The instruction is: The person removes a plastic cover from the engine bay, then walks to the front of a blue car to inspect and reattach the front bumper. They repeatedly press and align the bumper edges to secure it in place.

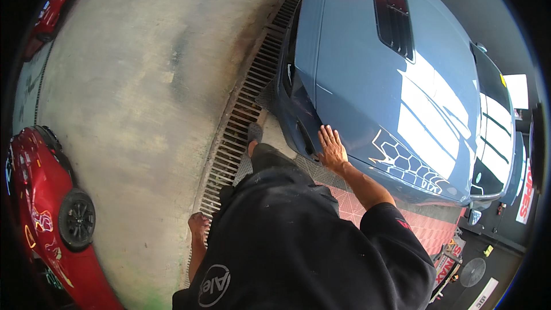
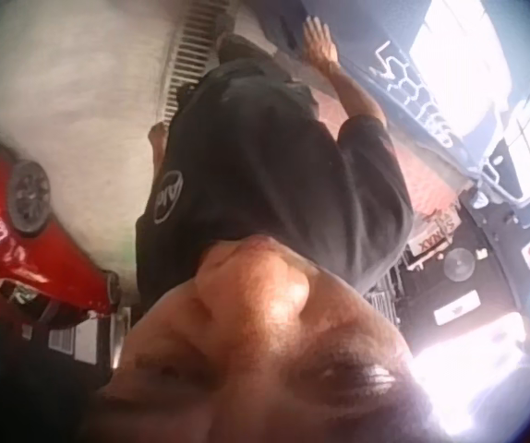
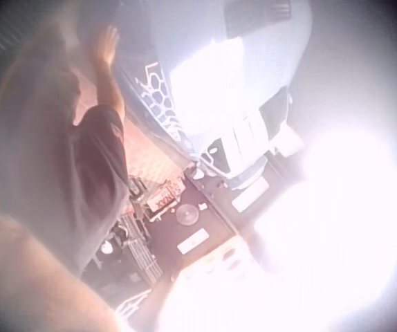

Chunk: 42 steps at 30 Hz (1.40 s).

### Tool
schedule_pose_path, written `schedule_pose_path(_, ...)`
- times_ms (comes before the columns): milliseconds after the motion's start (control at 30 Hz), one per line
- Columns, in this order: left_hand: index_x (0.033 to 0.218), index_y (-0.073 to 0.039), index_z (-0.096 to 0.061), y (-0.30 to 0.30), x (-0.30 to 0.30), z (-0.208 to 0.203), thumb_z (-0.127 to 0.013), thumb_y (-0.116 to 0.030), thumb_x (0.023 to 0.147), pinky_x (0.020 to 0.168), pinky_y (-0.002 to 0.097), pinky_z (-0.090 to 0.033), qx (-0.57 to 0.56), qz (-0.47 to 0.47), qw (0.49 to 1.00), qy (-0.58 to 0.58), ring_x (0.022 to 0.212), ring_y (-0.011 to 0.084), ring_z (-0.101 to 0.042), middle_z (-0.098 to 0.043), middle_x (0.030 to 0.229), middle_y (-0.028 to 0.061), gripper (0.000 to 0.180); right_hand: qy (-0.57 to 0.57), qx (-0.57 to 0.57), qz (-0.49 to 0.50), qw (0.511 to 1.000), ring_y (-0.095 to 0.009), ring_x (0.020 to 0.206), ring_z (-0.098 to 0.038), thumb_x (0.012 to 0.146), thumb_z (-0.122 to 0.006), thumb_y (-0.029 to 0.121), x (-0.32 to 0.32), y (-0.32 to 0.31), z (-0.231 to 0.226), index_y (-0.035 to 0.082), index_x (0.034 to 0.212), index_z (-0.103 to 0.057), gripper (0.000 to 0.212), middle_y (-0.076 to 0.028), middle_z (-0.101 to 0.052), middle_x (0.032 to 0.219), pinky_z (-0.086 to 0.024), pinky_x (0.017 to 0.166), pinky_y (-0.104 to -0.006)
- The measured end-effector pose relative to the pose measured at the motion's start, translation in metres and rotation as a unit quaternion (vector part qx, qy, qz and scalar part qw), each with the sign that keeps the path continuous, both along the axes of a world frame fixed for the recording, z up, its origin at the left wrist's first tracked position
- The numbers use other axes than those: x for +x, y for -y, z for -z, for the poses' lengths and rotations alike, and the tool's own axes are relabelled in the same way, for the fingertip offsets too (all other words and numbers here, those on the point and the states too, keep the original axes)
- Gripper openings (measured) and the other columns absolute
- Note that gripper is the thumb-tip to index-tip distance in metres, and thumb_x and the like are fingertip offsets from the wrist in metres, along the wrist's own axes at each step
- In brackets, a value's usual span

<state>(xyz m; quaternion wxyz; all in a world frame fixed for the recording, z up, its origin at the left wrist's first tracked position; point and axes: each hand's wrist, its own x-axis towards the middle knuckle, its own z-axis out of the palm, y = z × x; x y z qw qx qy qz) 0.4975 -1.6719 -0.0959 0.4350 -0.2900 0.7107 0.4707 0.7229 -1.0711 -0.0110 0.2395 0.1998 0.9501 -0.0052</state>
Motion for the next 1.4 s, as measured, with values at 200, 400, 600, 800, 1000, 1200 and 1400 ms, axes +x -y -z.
schedule_pose_path(200,0.121,-0.004,-0.064,-0.097,-0.128,-0.036,-0.055,-0.02,0.101,0.059,0.031,-0.048,-0.072,-0.022,0.996,-0.056,0.071,0.0143,-0.062,-0.063,0.09,0.0041,0.027,-0.074,-0.092,-0.04,0.992,-0.033,0.152,-0.036,0.098,-0.064,0.03,-0.116,-0.058,0.036,0.001,0.142,-0.059,0.052,-0.015,-0.051,0.156,-0.027,0.127,-0.0476)
schedule_pose_path(400,0.119,-0.001,-0.066,-0.169,-0.227,-0.046,-0.058,-0.022,0.101,0.063,0.0303,-0.051,-0.035,0.04,0.989,-0.135,0.075,0.0168,-0.065,-0.068,0.097,0.0068,0.029,-0.172,-0.206,0.205,0.941,-0.04,0.102,-0.072,0.104,-0.055,0.032,-0.271,-0.062,0.007,0.008,0.124,-0.072,0.035,-0.018,-0.075,0.107,-0.057,0.092,-0.048)
schedule_pose_path(600,0.106,0.006,-0.074,-0.155,-0.287,0.013,-0.055,-0.031,0.102,0.075,0.0389,-0.055,0.02,0.202,0.962,-0.183,0.081,0.0223,-0.07,-0.076,0.094,0.0133,0.042,-0.066,-0.164,0.299,0.938,-0.041,0.093,-0.073,0.102,-0.056,0.046,-0.362,-0.066,0.022,0.01,0.12,-0.074,0.044,-0.019,-0.077,0.102,-0.058,0.085,-0.0502)
schedule_pose_path(800,0.104,0.0,-0.066,-0.119,-0.43,0.07,-0.055,-0.026,0.1,0.069,0.0398,-0.05,-0.07,0.43,0.895,-0.1,0.078,0.0258,-0.068,-0.069,0.09,0.013,0.029,-0.014,-0.21,0.463,0.861,-0.042,0.115,-0.068,0.096,-0.051,0.025,-0.396,-0.074,0.072,0.004,0.12,-0.073,0.038,-0.027,-0.073,0.114,-0.055,0.097,-0.0511)
schedule_pose_path(1000,0.09,-0.009,-0.061,-0.122,-0.706,0.03,-0.055,-0.016,0.097,0.053,0.0343,-0.042,-0.023,0.273,0.961,-0.03,0.064,0.0213,-0.061,-0.059,0.073,0.0052,0.012,-0.024,-0.314,0.471,0.824,-0.041,0.107,-0.072,0.095,-0.057,0.033,-0.526,-0.048,0.018,0.001,0.109,-0.075,0.039,-0.024,-0.075,0.107,-0.055,0.094,-0.0493)
schedule_pose_path(1200,0.102,-0.003,-0.062,-0.282,-1.003,-0.027,-0.054,-0.024,0.102,0.058,0.0346,-0.052,0.021,0.166,0.964,-0.205,0.07,0.0201,-0.066,-0.065,0.083,0.0061,0.022,-0.13,-0.343,0.478,0.798,-0.041,0.105,-0.071,0.096,-0.058,0.044,-0.669,-0.057,0.024,0.003,0.111,-0.076,0.047,-0.025,-0.075,0.106,-0.055,0.092,-0.0487)
schedule_pose_path(1400,0.126,-0.002,-0.064,-0.48,-1.095,-0.063,-0.059,-0.023,0.1,0.076,0.0347,-0.055,0.052,0.286,0.919,-0.266,0.089,0.0231,-0.069,-0.068,0.102,0.0088,0.034,-0.125,-0.311,0.558,0.759,-0.041,0.111,-0.07,0.096,-0.061,0.04,-0.775,-0.123,0.048,0.002,0.115,-0.076,0.045,-0.025,-0.075,0.111,-0.055,0.095,-0.0492)
